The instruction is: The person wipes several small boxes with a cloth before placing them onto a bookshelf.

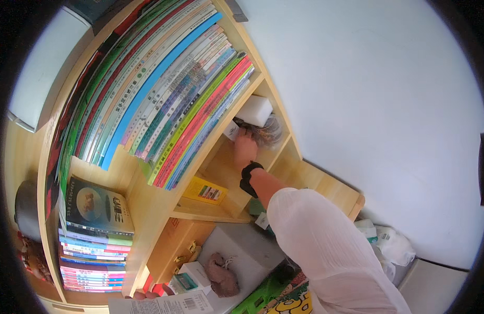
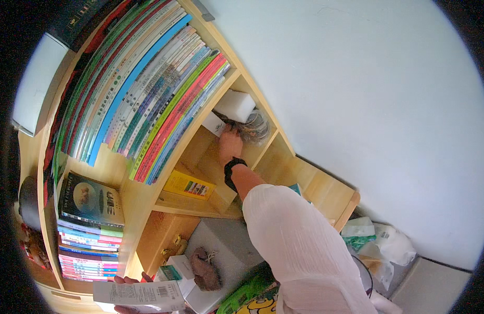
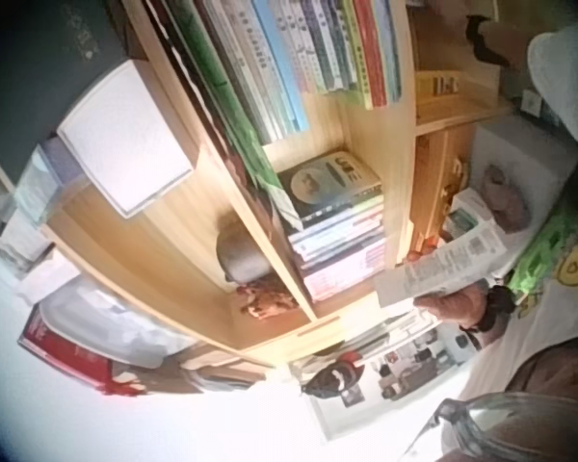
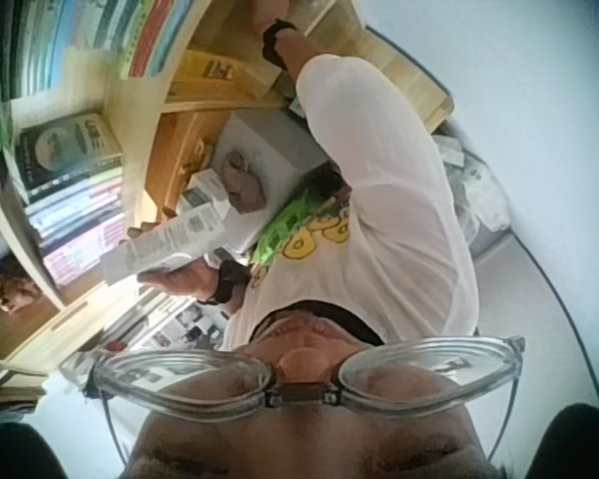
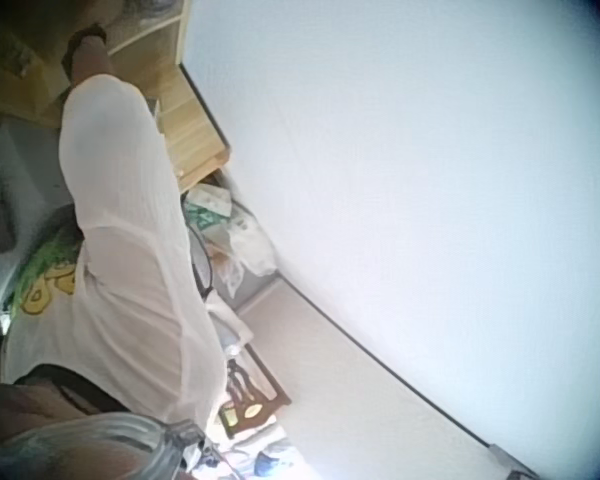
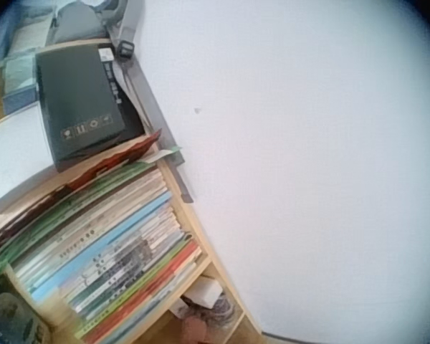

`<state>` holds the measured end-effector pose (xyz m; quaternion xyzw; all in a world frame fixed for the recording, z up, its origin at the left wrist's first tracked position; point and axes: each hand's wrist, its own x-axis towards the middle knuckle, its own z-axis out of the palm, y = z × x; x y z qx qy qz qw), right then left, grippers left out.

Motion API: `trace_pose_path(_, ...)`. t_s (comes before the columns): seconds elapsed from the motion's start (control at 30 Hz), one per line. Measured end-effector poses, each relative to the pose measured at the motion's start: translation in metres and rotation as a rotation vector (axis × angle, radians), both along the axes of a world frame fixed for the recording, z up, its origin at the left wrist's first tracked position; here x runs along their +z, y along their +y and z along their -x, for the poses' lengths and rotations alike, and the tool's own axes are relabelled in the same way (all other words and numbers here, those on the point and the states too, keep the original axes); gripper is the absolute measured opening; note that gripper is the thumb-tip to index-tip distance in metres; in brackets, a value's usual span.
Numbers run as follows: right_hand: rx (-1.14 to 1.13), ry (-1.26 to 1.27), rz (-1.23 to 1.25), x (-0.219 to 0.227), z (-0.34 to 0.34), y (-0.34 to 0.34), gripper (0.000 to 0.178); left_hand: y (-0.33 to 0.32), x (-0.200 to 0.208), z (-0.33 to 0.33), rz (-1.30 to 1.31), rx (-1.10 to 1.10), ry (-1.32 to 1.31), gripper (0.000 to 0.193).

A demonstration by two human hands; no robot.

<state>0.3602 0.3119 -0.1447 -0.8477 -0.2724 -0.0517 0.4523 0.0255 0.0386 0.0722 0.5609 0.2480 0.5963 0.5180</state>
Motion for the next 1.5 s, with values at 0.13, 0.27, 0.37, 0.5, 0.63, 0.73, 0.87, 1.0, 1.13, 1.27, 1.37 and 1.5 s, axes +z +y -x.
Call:
trace_pose_path(0.13, 0.127, 0.076, -0.04, -0.006, 0.001, -0.008, 0.05, -0.003, 0.002, 0.001, 0.016, 0.073, -0.023, 0.068)
trace_pose_path(0.27, 0.269, 0.257, -0.197, 0.003, 0.03, -0.043, 0.049, -0.006, -0.001, 0.015, 0.04, 0.104, 0.039, 0.067)
trace_pose_path(0.37, 0.363, 0.124, -0.124, -0.011, 0.044, -0.038, 0.044, -0.003, -0.002, 0.005, 0.058, 0.141, 0.033, 0.066)
trace_pose_path(0.5, 0.331, -0.265, 0.023, -0.024, 0.036, -0.018, 0.035, -0.001, -0.002, -0.004, 0.041, 0.131, -0.041, 0.065)
trace_pose_path(0.63, 0.412, -0.191, 0.214, -0.014, 0.015, -0.012, 0.029, 0.0, -0.005, -0.005, 0.051, 0.076, 0.016, 0.067)
trace_pose_path(0.73, 0.383, -0.106, 0.048, -0.009, -0.002, -0.034, 0.026, 0.0, -0.008, -0.018, 0.085, 0.131, 0.06, 0.071)
trace_pose_path(0.87, 0.826, 0.351, -0.51, 0.096, 0.035, -0.161, 0.033, 0.0, -0.009, -0.021, 0.068, 0.148, 0.182, 0.077)
trace_pose_path(1.0, 1.316, -0.001, -0.469, 0.16, 0.073, -0.271, 0.07, 0.016, -0.03, -0.048, 0.023, 0.036, 0.399, 0.083)
trace_pose_path(1.13, 1.108, 0.059, -0.269, 0.132, 0.092, -0.293, 0.072, 0.029, -0.036, -0.097, 0.09, -0.175, 0.648, 0.097)
trace_pose_path(1.27, 0.776, 0.125, -0.254, 0.095, 0.063, -0.257, 0.057, 0.039, -0.026, -0.123, -0.355, -0.115, 1.021, 0.091)
trace_pose_path(1.37, 0.586, 0.167, -0.261, 0.049, 0.026, -0.205, 0.059, 0.035, -0.019, -0.108, -0.428, -0.356, 1.274, 0.099)
trace_pose_path(1.5, 0.55, 0.137, -0.314, 0.026, -0.02, -0.149, 0.059, 0.027, -0.02, -0.079, -0.071, -0.461, 1.044, 0.079)
